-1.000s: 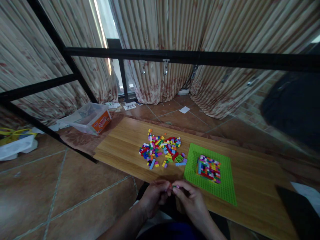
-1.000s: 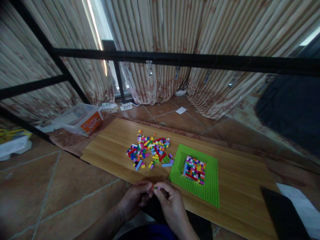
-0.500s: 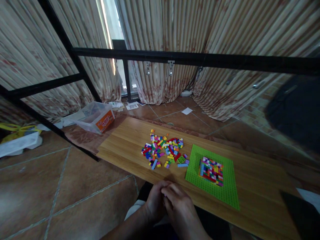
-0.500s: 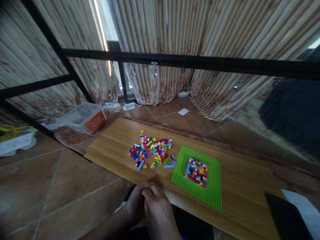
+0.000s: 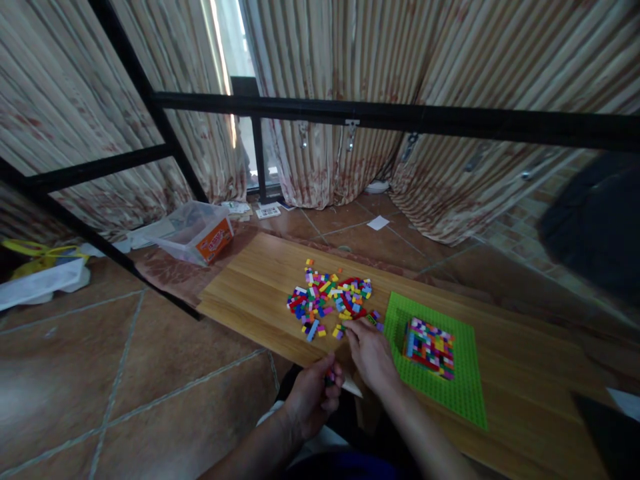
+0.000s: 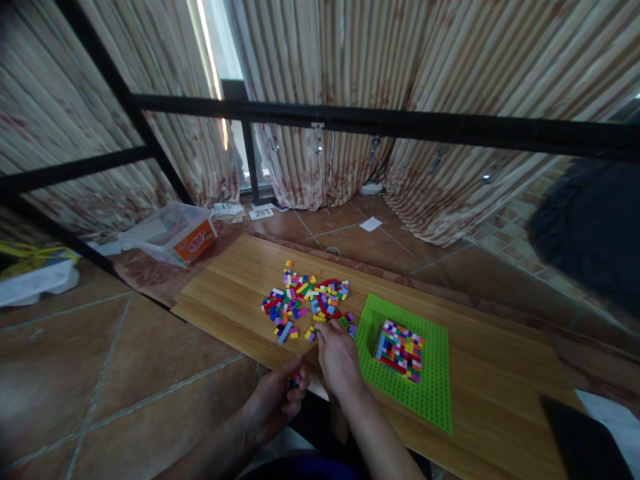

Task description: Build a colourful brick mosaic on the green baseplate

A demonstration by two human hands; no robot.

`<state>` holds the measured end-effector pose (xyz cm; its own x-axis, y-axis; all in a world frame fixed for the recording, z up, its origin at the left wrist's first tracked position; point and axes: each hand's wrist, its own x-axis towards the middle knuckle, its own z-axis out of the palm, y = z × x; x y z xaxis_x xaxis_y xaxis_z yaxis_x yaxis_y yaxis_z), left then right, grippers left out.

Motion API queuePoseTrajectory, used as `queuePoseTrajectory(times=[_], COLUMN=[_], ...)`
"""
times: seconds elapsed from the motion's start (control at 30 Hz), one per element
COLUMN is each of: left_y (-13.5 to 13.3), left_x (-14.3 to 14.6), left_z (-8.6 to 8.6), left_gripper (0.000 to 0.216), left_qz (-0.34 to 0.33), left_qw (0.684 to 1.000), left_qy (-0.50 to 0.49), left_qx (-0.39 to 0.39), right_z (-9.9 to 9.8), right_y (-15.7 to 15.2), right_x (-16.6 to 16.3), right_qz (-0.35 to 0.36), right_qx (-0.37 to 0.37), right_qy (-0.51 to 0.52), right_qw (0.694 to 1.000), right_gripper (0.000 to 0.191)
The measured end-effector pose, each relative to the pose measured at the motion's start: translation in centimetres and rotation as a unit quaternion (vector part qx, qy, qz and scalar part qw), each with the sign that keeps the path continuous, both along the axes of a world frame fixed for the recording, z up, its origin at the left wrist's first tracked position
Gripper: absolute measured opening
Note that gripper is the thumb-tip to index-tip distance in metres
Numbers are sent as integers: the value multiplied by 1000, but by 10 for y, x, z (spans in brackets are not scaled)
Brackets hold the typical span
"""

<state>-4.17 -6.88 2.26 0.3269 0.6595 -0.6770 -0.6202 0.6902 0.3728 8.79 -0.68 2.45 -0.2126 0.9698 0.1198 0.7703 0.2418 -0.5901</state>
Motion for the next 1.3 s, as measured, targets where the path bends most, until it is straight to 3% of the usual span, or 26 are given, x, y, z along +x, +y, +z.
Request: queuePoseTrajectory(times=[0.3, 0.43, 0.6, 0.77, 1.03, 1.3], left_y=[9, 13, 12, 8, 10, 18], left_x=[-4, -6, -6, -4, -2, 1], left_z=[-2, 0, 0, -4, 2, 4], left_gripper=[29, 31, 37, 35, 26, 17], left_qz=[-2, -7, -42, -55, -2, 54], left_qw=[997, 991, 982, 979, 990, 998], left_qy=[71, 106, 135, 143, 86, -1], left_qx=[37, 84, 124, 134, 110, 24], right_z=[-7, 4, 19, 15, 11, 31], right_y=[11, -7, -38, -50, -52, -51], right_x=[-7, -3, 2, 1, -1, -14], right_qz=[19, 22, 87, 63, 40, 96], right_qx=[8, 13, -38, -58, -35, -20], right_qy=[-82, -31, 46, 102, 207, 180], right_qw=[996, 999, 994, 991, 977, 979], right_gripper=[20, 17, 18, 22, 17, 22])
